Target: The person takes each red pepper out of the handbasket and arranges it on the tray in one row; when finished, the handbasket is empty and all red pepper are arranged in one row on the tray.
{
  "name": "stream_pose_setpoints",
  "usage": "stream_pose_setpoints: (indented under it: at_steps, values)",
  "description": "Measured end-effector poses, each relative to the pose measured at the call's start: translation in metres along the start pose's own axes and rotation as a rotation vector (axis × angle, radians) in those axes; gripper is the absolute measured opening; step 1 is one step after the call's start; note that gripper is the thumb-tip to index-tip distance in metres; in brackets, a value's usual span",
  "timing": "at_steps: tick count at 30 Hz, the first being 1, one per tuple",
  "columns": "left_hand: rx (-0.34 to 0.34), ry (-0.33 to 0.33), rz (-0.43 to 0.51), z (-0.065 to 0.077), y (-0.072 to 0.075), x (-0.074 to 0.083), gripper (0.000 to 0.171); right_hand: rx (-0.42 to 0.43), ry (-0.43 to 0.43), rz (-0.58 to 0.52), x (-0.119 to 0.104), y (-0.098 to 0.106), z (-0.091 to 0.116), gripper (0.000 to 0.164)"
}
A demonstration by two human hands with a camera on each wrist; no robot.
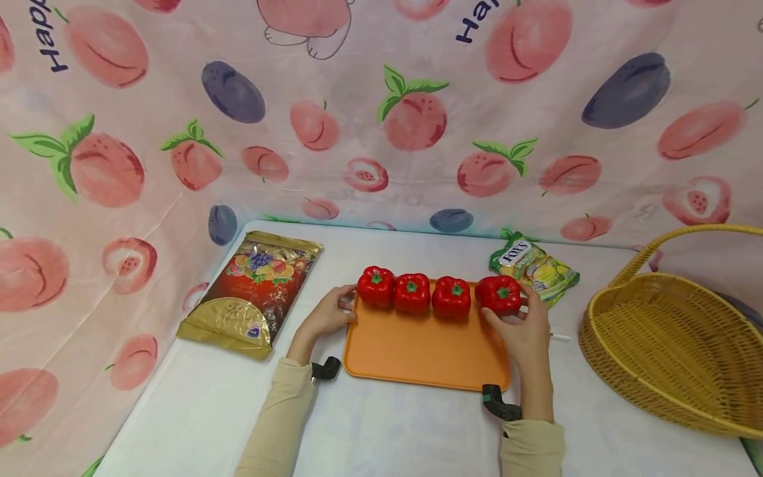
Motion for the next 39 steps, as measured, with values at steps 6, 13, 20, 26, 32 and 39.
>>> stream_pose_setpoints:
  at_steps: [6, 13, 20, 26, 32, 39]
  values:
    - [-0.001, 0.006, -0.004, -0.002, -0.002, 0.001, 0.071, -0.003, -0.029, 0.04, 0.0, -0.009, -0.002, 0.091]
    - [0.004, 0.017, -0.009, -0.002, -0.002, 0.0, 0.071, 0.038, -0.054, 0.066, 0.002, -0.013, -0.001, 0.091]
    - [-0.002, 0.009, -0.009, 0.001, -0.003, 0.002, 0.071, 0.026, -0.05, 0.059, 0.002, -0.014, 0.001, 0.092]
    - [-0.005, 0.003, 0.002, 0.0, -0.001, 0.004, 0.072, 0.005, -0.04, 0.038, 0.004, -0.01, -0.001, 0.09]
    - [-0.014, 0.002, -0.005, -0.002, -0.001, 0.004, 0.072, -0.006, -0.01, 0.02, 0.003, -0.009, -0.001, 0.084]
    - [-0.012, 0.019, -0.007, -0.001, -0.003, 0.003, 0.071, -0.07, 0.07, 0.036, 0.009, -0.006, -0.001, 0.075]
Point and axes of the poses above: each hand's wrist, its own z-axis away from the middle knuckle, its own y-axis out of the back of the hand, x = y × z, the point moved 7 cm from there along -z, towards the middle knuckle, and after that the axes turned 14 degrees about -x, right-handed, at the moved point
